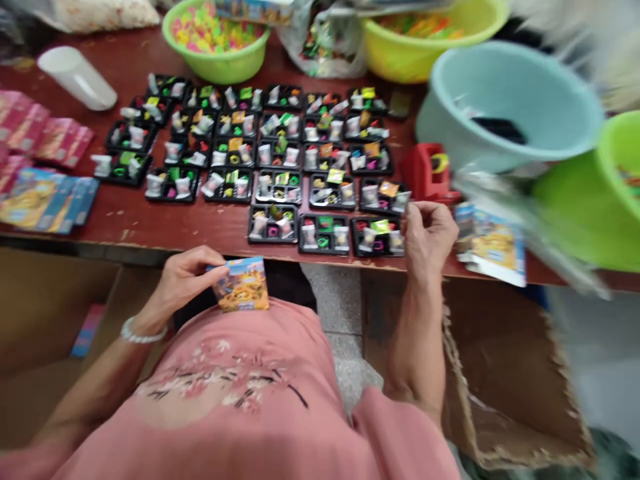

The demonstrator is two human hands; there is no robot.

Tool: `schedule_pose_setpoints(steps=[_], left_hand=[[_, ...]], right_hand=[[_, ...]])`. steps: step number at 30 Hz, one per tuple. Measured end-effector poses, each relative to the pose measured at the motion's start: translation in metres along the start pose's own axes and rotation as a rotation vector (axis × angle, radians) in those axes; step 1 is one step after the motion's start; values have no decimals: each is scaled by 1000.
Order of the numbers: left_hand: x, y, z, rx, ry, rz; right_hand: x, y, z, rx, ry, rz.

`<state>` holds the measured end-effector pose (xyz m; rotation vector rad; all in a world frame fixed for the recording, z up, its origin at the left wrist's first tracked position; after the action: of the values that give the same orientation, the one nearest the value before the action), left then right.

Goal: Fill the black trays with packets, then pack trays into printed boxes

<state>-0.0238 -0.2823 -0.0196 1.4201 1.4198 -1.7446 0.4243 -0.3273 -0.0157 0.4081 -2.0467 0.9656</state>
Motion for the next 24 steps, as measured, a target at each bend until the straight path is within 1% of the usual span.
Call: schedule_pose_setpoints(steps=[1, 3, 5, 7, 8, 10, 12, 17, 20, 24], left_hand=[[-4, 0, 0, 22, 31, -24], [-10, -2, 1, 28, 95, -75], [-16, -5, 3, 15, 155, -113], [-21, -7, 7, -9, 203, -140], [-22, -8, 9, -21, 224, -155], [-25, -9, 13, -41, 261, -181], [-28, -9, 17, -58, 308, -206], [-36, -5, 26, -98, 446, -303], [-41, 0, 30, -34, 464, -381], [-43, 3, 28, 99, 384, -518]], right_hand=[[23, 16, 18, 32, 76, -150], [74, 53, 60, 281, 197, -419], [121, 88, 101, 545, 267, -612], [152, 114, 131, 698, 329, -754], [161, 124, 140, 737, 364, -797], [168, 138, 149, 754, 426, -828], [167, 142, 151, 728, 463, -812], [168, 136, 156, 659, 450, -722], [170, 132, 161, 657, 376, -597], [171, 132, 162, 656, 254, -432]])
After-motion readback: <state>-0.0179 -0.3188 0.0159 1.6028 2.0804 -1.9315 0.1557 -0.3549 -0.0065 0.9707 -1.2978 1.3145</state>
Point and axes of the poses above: each hand's wrist, its own z-axis away from the middle knuckle, its own y-axis out of the palm, x = y × z, the point moved 3 cm from there along -z, towards the middle knuckle, and after that the axes turned 3 degrees about -y, right-handed, at the moved point
